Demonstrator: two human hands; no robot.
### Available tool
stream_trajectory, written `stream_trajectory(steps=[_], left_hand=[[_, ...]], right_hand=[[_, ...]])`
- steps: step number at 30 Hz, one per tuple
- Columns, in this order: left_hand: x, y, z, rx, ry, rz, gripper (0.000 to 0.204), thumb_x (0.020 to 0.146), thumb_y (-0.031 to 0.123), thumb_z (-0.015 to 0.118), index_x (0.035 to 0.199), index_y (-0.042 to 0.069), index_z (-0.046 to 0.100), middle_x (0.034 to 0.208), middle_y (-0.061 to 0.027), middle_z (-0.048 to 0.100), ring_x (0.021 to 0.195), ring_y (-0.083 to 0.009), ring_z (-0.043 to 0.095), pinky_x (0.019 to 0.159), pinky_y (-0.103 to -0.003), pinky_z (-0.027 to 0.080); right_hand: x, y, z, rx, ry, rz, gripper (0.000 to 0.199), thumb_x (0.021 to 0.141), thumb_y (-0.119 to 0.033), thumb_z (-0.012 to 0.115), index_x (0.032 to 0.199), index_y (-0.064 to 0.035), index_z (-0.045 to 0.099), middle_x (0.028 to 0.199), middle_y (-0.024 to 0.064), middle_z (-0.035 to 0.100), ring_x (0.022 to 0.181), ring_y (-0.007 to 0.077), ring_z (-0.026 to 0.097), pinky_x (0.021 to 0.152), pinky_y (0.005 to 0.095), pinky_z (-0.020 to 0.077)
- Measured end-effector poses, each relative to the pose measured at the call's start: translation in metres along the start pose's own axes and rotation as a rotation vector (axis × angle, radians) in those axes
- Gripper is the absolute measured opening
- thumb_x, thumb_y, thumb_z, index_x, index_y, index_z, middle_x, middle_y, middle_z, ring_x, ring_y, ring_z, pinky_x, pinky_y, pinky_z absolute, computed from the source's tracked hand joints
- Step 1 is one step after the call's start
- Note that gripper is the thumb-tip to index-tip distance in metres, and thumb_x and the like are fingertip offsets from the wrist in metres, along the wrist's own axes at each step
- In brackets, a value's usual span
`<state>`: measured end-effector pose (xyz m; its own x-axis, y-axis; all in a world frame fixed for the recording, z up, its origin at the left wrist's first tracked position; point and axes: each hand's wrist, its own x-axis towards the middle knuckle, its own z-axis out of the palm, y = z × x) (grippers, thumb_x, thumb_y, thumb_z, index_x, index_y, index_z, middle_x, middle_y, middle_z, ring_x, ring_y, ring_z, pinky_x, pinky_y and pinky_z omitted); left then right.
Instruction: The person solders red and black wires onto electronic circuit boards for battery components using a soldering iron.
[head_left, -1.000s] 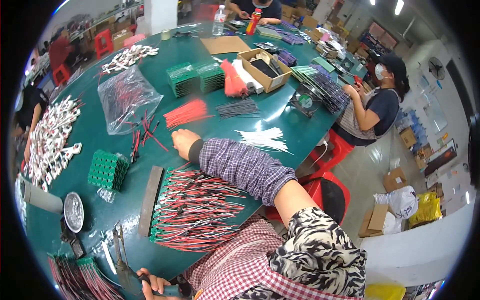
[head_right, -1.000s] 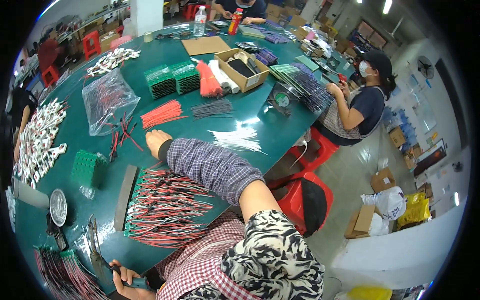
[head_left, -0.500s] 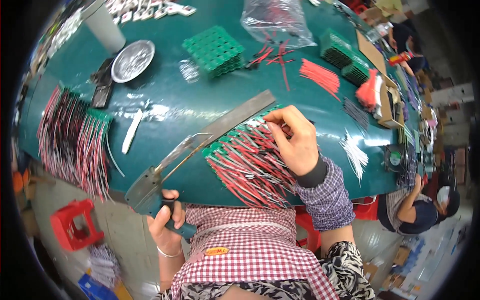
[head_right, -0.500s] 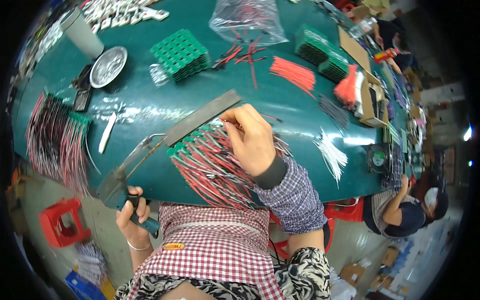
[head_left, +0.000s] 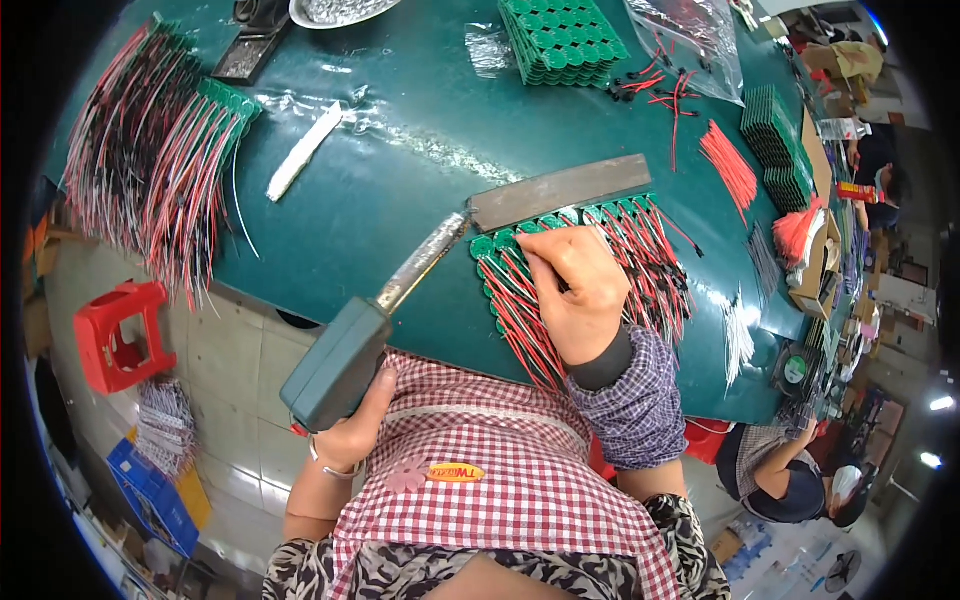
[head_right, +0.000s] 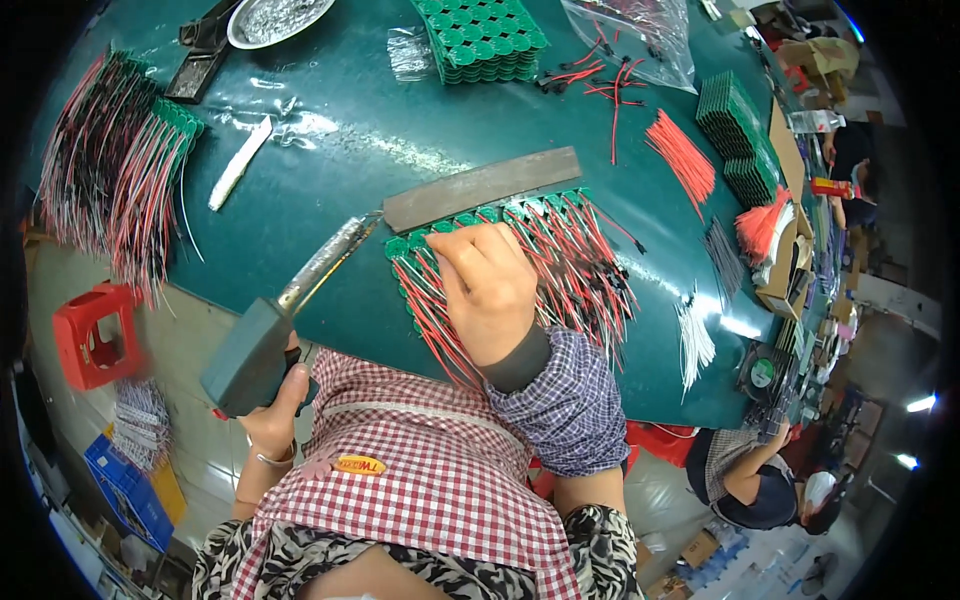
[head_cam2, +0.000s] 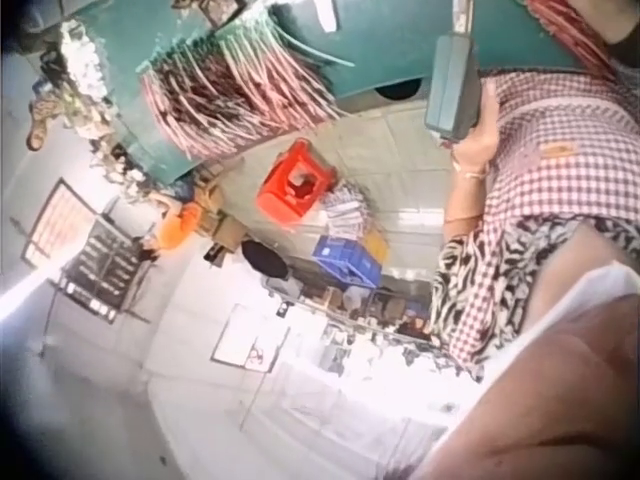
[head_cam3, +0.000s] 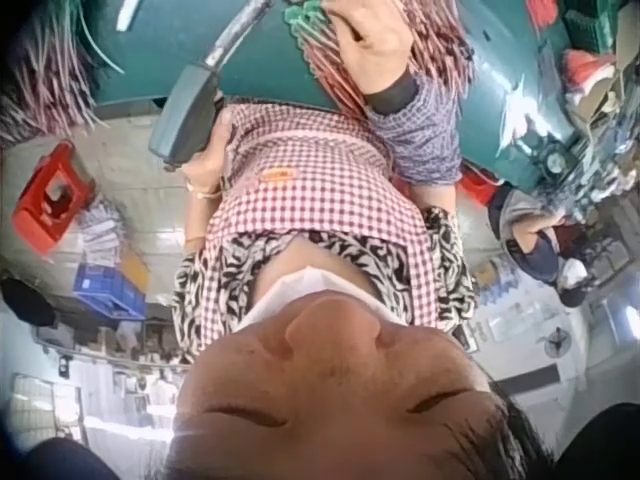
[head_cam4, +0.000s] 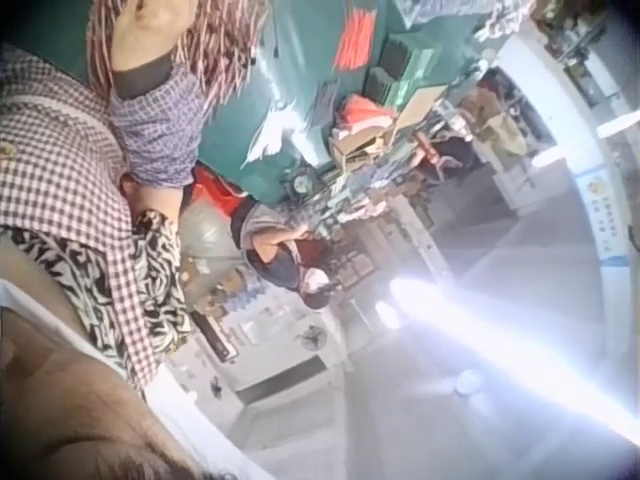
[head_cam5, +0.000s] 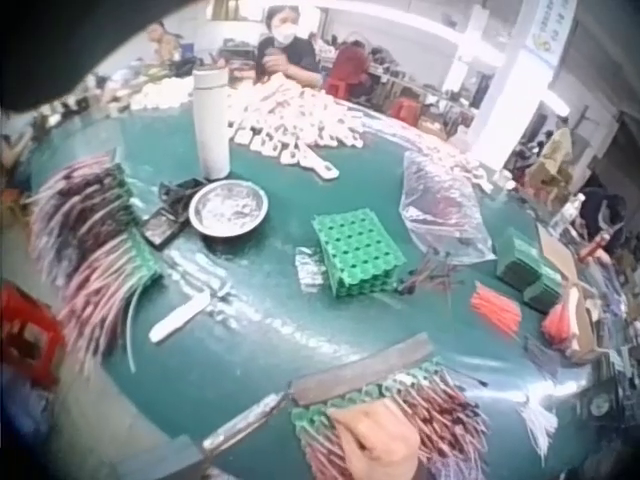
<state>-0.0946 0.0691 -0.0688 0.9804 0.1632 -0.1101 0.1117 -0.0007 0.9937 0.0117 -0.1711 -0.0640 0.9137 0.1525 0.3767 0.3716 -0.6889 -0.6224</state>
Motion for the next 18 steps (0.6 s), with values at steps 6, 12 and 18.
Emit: stream_trajectory(steps=[6,12,18], left_hand=[[0.004,-0.009,-0.005,0.206,-0.061,0.064,0.027,0.078,-0.001,0.075,0.104,-0.004,0.070,0.095,-0.0156,0.071,0.078,-0.0235,0.070,0.070,-0.031,0.055],[0.008,-0.007,-0.003,0.312,-0.133,0.112,0.025,0.071,-0.002,0.074,0.096,-0.005,0.070,0.089,-0.0169,0.069,0.072,-0.0264,0.069,0.064,-0.031,0.055],[0.006,-0.011,-0.003,0.302,-0.138,0.090,0.024,0.071,-0.002,0.075,0.094,-0.005,0.070,0.088,-0.0157,0.068,0.070,-0.0258,0.068,0.062,-0.031,0.054]], right_hand=[[0.001,-0.003,0.005,-0.099,-0.032,-0.083,0.024,0.073,0.011,0.073,0.094,-0.0019,0.071,0.084,0.0093,0.066,0.077,0.0250,0.063,0.066,0.0344,0.0509],[0.002,-0.003,0.007,-0.131,-0.047,-0.116,0.025,0.074,0.009,0.074,0.096,-0.0021,0.070,0.085,0.0090,0.065,0.077,0.0253,0.062,0.066,0.0349,0.0505],[0.002,-0.003,0.008,-0.139,-0.047,-0.135,0.027,0.072,0.010,0.074,0.096,-0.0016,0.070,0.085,0.0092,0.065,0.076,0.0255,0.062,0.064,0.0348,0.0504]])
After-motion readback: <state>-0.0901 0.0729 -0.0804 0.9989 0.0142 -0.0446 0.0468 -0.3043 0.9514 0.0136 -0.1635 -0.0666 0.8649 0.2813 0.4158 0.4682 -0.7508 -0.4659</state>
